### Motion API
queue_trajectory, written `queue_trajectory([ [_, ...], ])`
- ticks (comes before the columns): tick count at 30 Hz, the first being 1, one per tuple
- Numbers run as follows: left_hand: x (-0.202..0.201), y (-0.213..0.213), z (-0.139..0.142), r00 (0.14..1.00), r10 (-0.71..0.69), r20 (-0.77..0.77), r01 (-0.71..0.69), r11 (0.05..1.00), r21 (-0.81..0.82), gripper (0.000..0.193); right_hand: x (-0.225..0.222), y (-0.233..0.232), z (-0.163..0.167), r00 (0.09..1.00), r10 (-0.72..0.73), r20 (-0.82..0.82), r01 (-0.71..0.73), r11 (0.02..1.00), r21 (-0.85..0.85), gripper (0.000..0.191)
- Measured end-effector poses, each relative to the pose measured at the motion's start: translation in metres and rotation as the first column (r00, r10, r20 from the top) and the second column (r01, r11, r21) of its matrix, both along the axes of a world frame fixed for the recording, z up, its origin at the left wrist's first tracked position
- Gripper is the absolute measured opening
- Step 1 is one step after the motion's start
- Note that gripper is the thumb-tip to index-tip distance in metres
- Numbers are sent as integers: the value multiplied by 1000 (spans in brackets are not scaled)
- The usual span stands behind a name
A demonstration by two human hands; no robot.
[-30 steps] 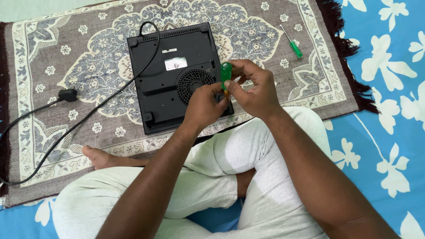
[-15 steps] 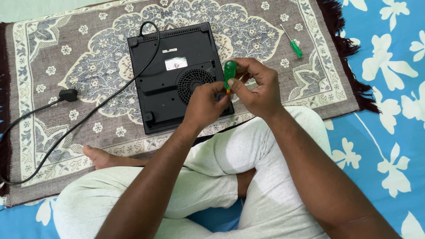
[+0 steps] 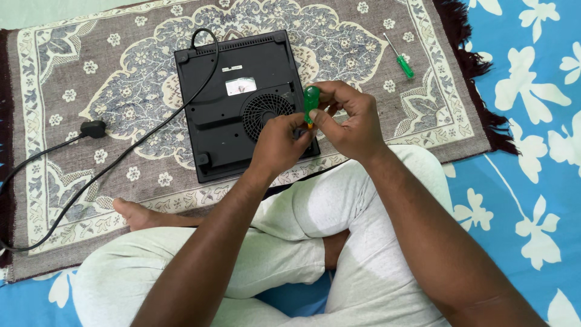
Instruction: The person sits on a bed with an induction cooktop on a mat, flips the unit over, and uses a screwdriver to unscrew the back panel screws one at a time, working around the fan opening and repositioning the unit while removing screws.
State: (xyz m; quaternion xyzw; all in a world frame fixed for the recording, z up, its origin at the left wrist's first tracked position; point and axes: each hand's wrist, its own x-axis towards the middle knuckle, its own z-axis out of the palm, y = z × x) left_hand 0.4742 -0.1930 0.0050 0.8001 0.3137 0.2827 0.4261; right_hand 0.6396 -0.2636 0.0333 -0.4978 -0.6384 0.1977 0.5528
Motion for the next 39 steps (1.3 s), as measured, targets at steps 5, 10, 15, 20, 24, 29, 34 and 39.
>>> queue_trajectory([
  [5, 0, 0, 0, 1000, 0, -25, 0, 1000, 11, 15, -1, 0, 3, 1000, -10, 19, 10, 1000, -7, 31],
  [10, 2, -1, -2, 994, 61, -90, -61, 998, 2, 21, -2, 0, 6, 981, -79, 177, 69, 996, 59, 35],
  [15, 3, -3, -9, 997, 29, 76, -34, 997, 69, 20, -3, -1, 7, 975, -84, 207, 84, 996, 9, 41],
  [20, 1, -1, -11, 999, -38, 3, 38, 998, 50, 18, -4, -3, 10, 998, 59, -29, -62, 995, -78, 58],
  [24, 2, -2, -6, 998, 28, -55, -23, 995, 93, 21, -6, 0, 8, 999, 35, -20, -35, 999, -13, 43],
  [29, 3, -5, -7, 999, 51, 7, -51, 998, 21, 28, -4, 1, 0, 997, -51, 62, 56, 995, -78, 22],
  [34, 4, 0, -22, 1000, -12, -21, 13, 999, 32, 18, -2, 1, 1, 998, 59, -36, -62, 994, -94, 30],
  [39, 4, 3, -22, 993, 0, -117, 0, 1000, -1, 16, -5, -2, 6, 997, 81, -5, -80, 974, -214, 49],
])
